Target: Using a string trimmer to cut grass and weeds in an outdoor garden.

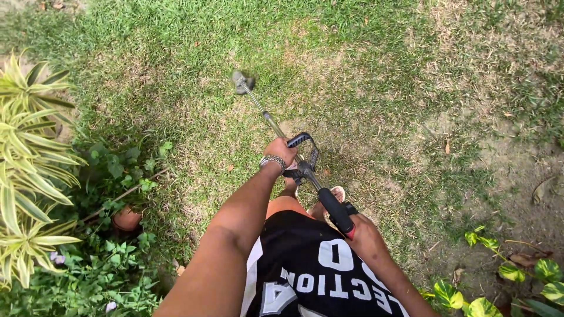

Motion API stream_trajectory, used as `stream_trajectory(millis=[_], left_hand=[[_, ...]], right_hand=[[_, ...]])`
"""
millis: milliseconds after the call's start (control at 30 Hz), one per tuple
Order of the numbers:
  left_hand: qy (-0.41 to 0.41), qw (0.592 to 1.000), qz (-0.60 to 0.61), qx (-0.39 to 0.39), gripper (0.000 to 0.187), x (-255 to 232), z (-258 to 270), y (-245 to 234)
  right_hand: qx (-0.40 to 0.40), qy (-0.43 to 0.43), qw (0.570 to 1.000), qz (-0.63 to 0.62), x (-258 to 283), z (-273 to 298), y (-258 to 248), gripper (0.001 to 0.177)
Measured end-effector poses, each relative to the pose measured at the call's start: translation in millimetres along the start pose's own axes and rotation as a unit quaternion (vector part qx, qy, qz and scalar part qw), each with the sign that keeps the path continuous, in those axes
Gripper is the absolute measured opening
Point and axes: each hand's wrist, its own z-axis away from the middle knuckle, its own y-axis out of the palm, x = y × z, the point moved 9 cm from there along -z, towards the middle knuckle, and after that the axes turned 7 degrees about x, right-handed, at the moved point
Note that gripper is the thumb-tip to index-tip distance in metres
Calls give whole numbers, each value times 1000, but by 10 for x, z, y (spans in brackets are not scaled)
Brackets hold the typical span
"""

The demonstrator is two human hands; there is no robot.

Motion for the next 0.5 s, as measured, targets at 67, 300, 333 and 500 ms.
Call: stream_trajectory(millis=[67, 300, 333, 500], left_hand=[[-11, 1000, 13, -19, 25, 152, 96, -46], [-36, 999, 9, -35, 25, 296, 377, -36], [-36, 999, 10, -37, 25, 240, 395, -41], [-7, 1000, 27, 3, 24, -139, 523, 181]], right_hand=[[10, -17, 1000, 4, -74, -26, 102, 28], [43, -26, 999, 14, -192, 38, 182, 32], [43, -28, 999, 16, -182, 62, 159, 32], [53, 43, 995, 71, -428, 353, 180, 42]])
